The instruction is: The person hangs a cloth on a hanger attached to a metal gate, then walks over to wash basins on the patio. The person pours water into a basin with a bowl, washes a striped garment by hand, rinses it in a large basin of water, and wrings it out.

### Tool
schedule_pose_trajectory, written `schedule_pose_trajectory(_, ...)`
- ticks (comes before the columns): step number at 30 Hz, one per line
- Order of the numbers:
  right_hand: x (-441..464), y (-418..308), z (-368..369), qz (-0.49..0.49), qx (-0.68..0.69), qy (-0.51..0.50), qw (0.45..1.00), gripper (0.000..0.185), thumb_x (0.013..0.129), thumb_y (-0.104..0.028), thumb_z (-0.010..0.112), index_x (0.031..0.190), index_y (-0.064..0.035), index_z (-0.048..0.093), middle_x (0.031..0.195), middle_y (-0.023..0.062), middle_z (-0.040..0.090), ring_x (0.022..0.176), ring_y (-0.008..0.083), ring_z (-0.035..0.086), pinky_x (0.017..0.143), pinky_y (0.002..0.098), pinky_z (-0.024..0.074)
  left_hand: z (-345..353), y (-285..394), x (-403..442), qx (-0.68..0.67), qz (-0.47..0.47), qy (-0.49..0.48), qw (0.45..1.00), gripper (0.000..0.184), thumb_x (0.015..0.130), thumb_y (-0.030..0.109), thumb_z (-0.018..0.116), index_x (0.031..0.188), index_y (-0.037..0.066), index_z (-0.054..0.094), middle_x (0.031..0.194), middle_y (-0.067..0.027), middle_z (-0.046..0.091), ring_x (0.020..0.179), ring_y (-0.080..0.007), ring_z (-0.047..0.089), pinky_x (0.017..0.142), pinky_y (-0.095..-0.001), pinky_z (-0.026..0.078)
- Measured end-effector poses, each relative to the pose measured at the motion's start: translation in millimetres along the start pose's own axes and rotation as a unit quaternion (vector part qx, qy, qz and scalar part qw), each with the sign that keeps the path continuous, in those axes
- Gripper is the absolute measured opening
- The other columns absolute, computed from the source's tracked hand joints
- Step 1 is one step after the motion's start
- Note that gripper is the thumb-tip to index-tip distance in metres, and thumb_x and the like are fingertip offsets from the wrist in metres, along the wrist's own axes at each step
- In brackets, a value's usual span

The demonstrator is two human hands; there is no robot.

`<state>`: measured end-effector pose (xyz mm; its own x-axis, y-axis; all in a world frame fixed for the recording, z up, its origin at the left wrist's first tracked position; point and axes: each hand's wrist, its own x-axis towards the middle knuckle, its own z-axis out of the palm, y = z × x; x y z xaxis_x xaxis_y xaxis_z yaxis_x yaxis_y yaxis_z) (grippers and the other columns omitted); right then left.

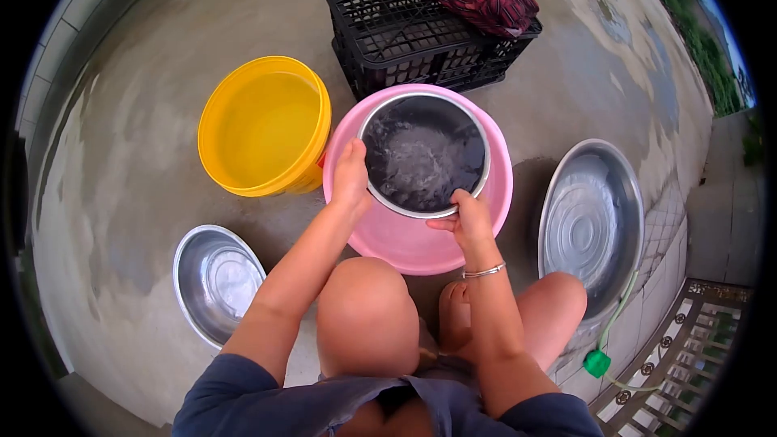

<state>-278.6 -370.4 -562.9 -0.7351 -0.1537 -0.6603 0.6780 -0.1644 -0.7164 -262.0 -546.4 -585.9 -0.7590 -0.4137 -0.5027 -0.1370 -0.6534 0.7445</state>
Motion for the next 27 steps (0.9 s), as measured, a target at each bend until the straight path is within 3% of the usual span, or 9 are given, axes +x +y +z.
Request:
schedule_pose_trajectory(4, -27, -46, 33, -0.079, -0.067, -0.026, 0.994, 0.041, 0.067, -0.003, 0.040, 0.107, 0.0083, 0.038, 0.078, 0.0197, 0.057, 0.054, 0.0298, 0.061, 0.041, 0.0354, 0.0546, 9, 40, -18, -0.164, 0.011, -0.028, 0.986, 0.034, 0.092, 0.022, 0.031, 0.118, 0.002, 0.041, 0.116, -0.0097, 0.047, 0.104, -0.0201, 0.046, 0.090, -0.0342, 0.036)
schedule_pose_trajectory(7, -29, -72, 55, -0.117, -0.118, -0.051, 0.985, 0.024, 0.070, -0.003, 0.042, 0.089, 0.0111, 0.041, 0.069, 0.0179, 0.053, 0.052, 0.0313, 0.060, 0.042, 0.0394, 0.0545, 9, 60, -17, -0.193, 0.031, -0.010, 0.981, 0.035, 0.093, 0.024, 0.027, 0.116, 0.001, 0.042, 0.115, -0.0112, 0.048, 0.103, -0.0233, 0.048, 0.089, -0.0382, 0.038)
schedule_pose_trajectory(11, -24, -96, 96, -0.143, -0.173, -0.079, 0.971, 0.024, 0.070, -0.003, 0.044, 0.088, 0.0123, 0.040, 0.065, 0.0170, 0.052, 0.048, 0.0306, 0.058, 0.042, 0.0402, 0.0541, -3, 82, -3, -0.274, 0.015, -0.024, 0.961, 0.038, 0.092, 0.028, 0.022, 0.114, 0.004, 0.043, 0.114, -0.0118, 0.049, 0.102, -0.0261, 0.049, 0.087, -0.0414, 0.040)
schedule_pose_trajectory(14, -15, -104, 123, -0.138, -0.198, -0.106, 0.964, 0.026, 0.069, -0.001, 0.043, 0.091, 0.0117, 0.042, 0.073, 0.0206, 0.053, 0.052, 0.0329, 0.059, 0.041, 0.0393, 0.0542, -15, 94, 12, -0.293, 0.008, -0.033, 0.956, 0.038, 0.089, 0.026, 0.023, 0.111, 0.005, 0.045, 0.112, -0.0117, 0.049, 0.100, -0.0274, 0.050, 0.085, -0.0401, 0.043)
schedule_pose_trajectory(17, -17, -109, 149, -0.150, -0.230, -0.103, 0.956, 0.029, 0.068, -0.001, 0.042, 0.096, 0.0100, 0.043, 0.073, 0.0213, 0.055, 0.052, 0.0323, 0.059, 0.040, 0.0391, 0.0539, -22, 104, 20, -0.299, 0.081, 0.004, 0.951, 0.039, 0.089, 0.026, 0.022, 0.110, 0.003, 0.046, 0.111, -0.0123, 0.051, 0.102, -0.0282, 0.050, 0.087, -0.0406, 0.042)
schedule_pose_trajectory(19, -13, -107, 164, -0.189, -0.250, -0.106, 0.943, 0.035, 0.068, -0.001, 0.042, 0.102, 0.0072, 0.043, 0.075, 0.0214, 0.055, 0.051, 0.0314, 0.059, 0.038, 0.0378, 0.0532, -23, 117, 16, -0.302, 0.070, 0.034, 0.950, 0.043, 0.092, 0.029, 0.019, 0.118, 0.003, 0.041, 0.119, -0.0119, 0.047, 0.109, -0.0274, 0.045, 0.094, -0.0425, 0.035)
schedule_pose_trajectory(23, -7, -107, 187, -0.273, -0.318, -0.094, 0.903, 0.040, 0.068, -0.003, 0.043, 0.108, 0.0021, 0.044, 0.082, 0.0225, 0.057, 0.048, 0.0295, 0.059, 0.036, 0.0338, 0.0514, -37, 118, 30, -0.336, 0.019, 0.017, 0.942, 0.043, 0.092, 0.030, 0.019, 0.121, 0.005, 0.040, 0.123, -0.0099, 0.044, 0.113, -0.0270, 0.041, 0.097, -0.0438, 0.030)
schedule_pose_trajectory(26, -12, -110, 207, -0.340, -0.392, -0.059, 0.853, 0.041, 0.069, -0.004, 0.044, 0.110, 0.0012, 0.042, 0.086, 0.0245, 0.057, 0.065, 0.0345, 0.061, 0.041, 0.0358, 0.0516, -33, 126, 20, -0.286, -0.012, 0.042, 0.957, 0.043, 0.091, 0.033, 0.023, 0.120, 0.007, 0.041, 0.122, -0.0082, 0.046, 0.114, -0.0263, 0.041, 0.097, -0.0437, 0.030)
schedule_pose_trajectory(27, -10, -108, 212, -0.359, -0.411, -0.052, 0.836, 0.042, 0.069, -0.005, 0.045, 0.111, 0.0008, 0.041, 0.087, 0.0255, 0.057, 0.071, 0.0368, 0.060, 0.048, 0.0383, 0.0512, -53, 109, 54, -0.281, -0.002, -0.031, 0.959, 0.043, 0.089, 0.036, 0.028, 0.119, 0.009, 0.043, 0.121, -0.0069, 0.047, 0.113, -0.0252, 0.042, 0.097, -0.0430, 0.030)
